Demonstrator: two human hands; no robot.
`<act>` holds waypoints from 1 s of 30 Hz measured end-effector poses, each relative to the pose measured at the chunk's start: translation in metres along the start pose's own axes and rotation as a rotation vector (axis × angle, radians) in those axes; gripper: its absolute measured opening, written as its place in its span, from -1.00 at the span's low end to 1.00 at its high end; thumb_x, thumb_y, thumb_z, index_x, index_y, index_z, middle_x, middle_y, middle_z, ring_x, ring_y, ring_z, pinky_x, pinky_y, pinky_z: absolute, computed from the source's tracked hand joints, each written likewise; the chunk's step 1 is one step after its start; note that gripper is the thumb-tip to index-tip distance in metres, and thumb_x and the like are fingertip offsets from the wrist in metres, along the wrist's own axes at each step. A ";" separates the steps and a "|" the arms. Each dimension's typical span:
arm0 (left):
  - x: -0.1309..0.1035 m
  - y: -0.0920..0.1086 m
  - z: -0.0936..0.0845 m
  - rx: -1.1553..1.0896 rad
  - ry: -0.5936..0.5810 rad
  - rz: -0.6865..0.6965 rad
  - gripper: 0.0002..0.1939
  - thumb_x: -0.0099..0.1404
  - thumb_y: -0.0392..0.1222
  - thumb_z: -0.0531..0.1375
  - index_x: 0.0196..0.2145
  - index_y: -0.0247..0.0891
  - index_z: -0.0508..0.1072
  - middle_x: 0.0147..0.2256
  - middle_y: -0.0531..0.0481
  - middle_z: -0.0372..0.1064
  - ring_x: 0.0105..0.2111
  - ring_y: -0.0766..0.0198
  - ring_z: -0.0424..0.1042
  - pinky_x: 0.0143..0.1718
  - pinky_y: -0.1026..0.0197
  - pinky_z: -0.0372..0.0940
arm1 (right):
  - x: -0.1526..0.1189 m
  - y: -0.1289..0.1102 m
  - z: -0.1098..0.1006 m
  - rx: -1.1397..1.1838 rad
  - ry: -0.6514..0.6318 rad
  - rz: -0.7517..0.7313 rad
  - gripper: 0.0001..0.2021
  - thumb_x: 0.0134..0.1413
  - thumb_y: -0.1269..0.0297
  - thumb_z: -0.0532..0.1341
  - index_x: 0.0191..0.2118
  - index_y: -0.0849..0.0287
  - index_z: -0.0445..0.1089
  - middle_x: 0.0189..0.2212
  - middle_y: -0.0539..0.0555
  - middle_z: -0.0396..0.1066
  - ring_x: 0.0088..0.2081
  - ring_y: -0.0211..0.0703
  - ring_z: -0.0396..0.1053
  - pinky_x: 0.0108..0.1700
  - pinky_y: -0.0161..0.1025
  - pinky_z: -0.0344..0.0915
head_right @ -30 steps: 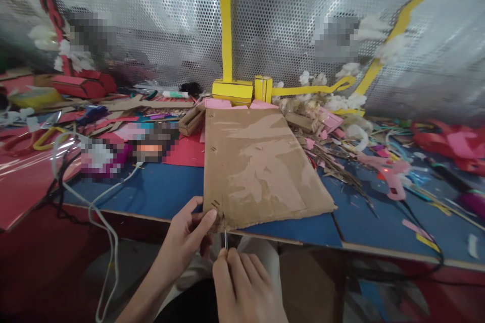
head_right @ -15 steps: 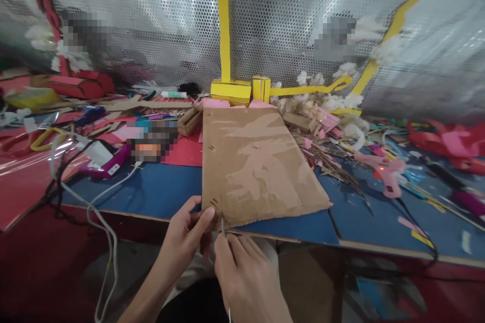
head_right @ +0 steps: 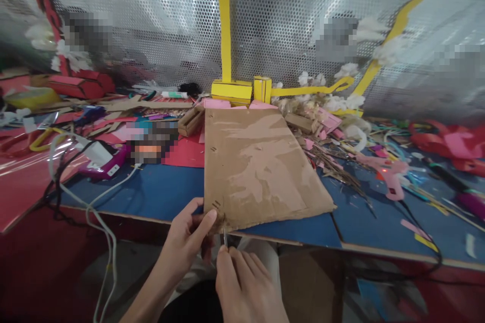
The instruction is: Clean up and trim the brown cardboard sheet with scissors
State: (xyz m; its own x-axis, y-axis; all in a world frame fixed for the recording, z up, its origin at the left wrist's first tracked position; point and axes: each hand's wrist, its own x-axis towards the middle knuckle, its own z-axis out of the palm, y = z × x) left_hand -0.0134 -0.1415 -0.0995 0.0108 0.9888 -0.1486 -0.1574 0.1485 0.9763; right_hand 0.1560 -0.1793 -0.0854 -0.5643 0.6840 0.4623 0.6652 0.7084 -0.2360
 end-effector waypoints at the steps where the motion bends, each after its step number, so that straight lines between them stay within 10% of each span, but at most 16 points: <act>1: 0.000 0.000 0.000 0.005 -0.007 0.003 -0.65 0.39 0.14 0.19 -0.09 -0.18 0.30 -0.63 0.19 0.37 -0.79 0.37 0.28 -0.75 0.38 0.16 | 0.003 0.001 0.001 0.009 -0.010 0.013 -0.75 0.29 0.63 0.02 -0.18 0.23 0.39 -0.32 0.14 0.54 -0.35 -0.13 0.53 -0.31 -0.25 0.45; 30: -0.002 0.004 0.000 -0.009 0.000 0.000 -0.62 0.37 0.16 0.20 -0.08 -0.18 0.31 -0.63 0.20 0.34 -0.80 0.37 0.27 -0.77 0.37 0.20 | -0.008 0.005 0.005 -0.003 0.021 -0.055 -0.72 0.29 0.65 0.04 -0.02 0.34 0.41 -0.28 0.20 0.56 -0.31 -0.09 0.56 -0.28 -0.23 0.48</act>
State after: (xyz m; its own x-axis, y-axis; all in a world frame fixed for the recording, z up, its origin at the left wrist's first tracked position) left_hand -0.0137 -0.1430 -0.0948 0.0107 0.9889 -0.1485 -0.1659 0.1482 0.9749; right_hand 0.1613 -0.1806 -0.0944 -0.5897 0.6402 0.4923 0.6350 0.7442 -0.2071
